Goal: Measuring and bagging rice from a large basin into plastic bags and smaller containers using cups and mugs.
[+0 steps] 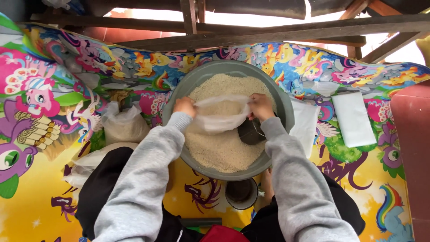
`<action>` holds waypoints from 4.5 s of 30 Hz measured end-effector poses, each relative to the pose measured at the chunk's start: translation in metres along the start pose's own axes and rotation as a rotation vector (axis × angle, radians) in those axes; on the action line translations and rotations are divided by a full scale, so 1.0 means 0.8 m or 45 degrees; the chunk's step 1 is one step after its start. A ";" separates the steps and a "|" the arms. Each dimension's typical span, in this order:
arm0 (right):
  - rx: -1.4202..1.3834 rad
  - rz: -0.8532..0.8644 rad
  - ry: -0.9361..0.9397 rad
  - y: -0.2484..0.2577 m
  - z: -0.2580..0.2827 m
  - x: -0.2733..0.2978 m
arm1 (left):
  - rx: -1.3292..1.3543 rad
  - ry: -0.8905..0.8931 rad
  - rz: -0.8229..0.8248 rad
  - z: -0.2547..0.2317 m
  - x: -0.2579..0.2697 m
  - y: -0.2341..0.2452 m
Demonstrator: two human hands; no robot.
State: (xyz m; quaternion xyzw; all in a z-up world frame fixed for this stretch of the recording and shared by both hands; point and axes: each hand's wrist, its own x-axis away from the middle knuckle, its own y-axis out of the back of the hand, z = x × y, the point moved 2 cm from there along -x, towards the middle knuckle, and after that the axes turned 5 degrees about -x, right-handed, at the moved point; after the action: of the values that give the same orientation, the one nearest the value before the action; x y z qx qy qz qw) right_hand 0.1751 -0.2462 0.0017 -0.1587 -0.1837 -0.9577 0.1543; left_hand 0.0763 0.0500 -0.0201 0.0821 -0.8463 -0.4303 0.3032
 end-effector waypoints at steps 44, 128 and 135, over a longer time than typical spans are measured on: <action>-0.379 -0.037 -0.114 0.030 0.059 -0.020 | 0.010 0.191 -0.277 -0.054 -0.103 0.056; 1.342 -0.008 0.451 -0.186 0.052 0.173 | -0.926 -0.447 0.244 -0.013 0.218 0.113; 1.089 0.245 0.476 -0.155 0.078 0.199 | -0.950 -0.424 0.236 0.004 0.205 0.097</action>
State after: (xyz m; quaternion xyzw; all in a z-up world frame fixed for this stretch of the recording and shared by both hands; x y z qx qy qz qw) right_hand 0.0030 -0.1493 0.0763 0.0780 -0.5150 -0.7897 0.3242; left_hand -0.0479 0.0346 0.1116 -0.1806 -0.6737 -0.6856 0.2086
